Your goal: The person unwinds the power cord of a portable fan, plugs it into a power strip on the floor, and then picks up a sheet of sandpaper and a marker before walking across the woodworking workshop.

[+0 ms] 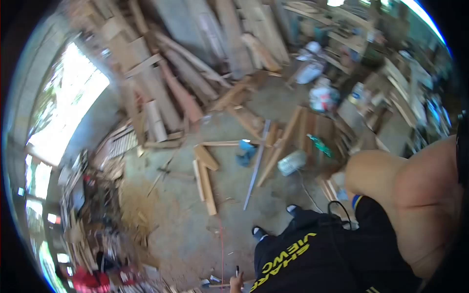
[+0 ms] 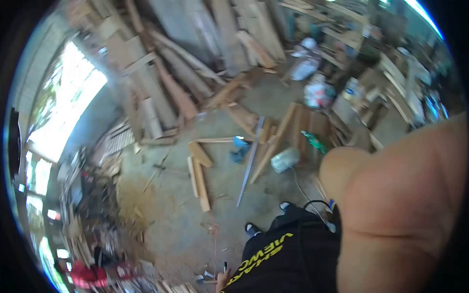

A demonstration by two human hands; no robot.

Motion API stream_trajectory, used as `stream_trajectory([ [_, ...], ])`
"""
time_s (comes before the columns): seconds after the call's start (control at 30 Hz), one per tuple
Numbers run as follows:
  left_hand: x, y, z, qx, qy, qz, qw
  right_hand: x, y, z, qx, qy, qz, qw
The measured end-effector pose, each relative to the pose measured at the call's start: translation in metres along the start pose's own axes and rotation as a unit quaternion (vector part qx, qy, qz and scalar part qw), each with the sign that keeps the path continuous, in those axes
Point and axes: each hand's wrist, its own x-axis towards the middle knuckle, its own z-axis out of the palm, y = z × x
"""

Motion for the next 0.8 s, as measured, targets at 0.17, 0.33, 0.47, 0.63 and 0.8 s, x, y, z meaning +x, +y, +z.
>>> stream_trajectory([
  [0.17,0.018,-0.039,-0.011,0.131,-0.07,-0.047,0.988,-0.02,0.007,-0.016,-0.056,0.002,0.065,0.996],
  [0.33,0.081,0.031,-0.06,0.443,-0.12,0.152,0.875,-0.038,-0.046,-0.101,-0.216,0.004,0.042,0.975],
  [0.47,0.075,0.13,-0.051,0.31,-0.039,0.043,0.949,-0.052,-0.097,-0.197,-0.358,0.026,0.075,0.93],
  [0.63,0.051,0.254,0.048,0.132,-0.156,0.086,0.975,-0.083,-0.172,-0.333,-0.511,0.069,0.13,0.847],
  [0.8,-0.019,0.32,0.153,0.309,-0.311,0.2,0.876,-0.133,-0.289,-0.439,-0.591,0.131,0.29,0.741],
])
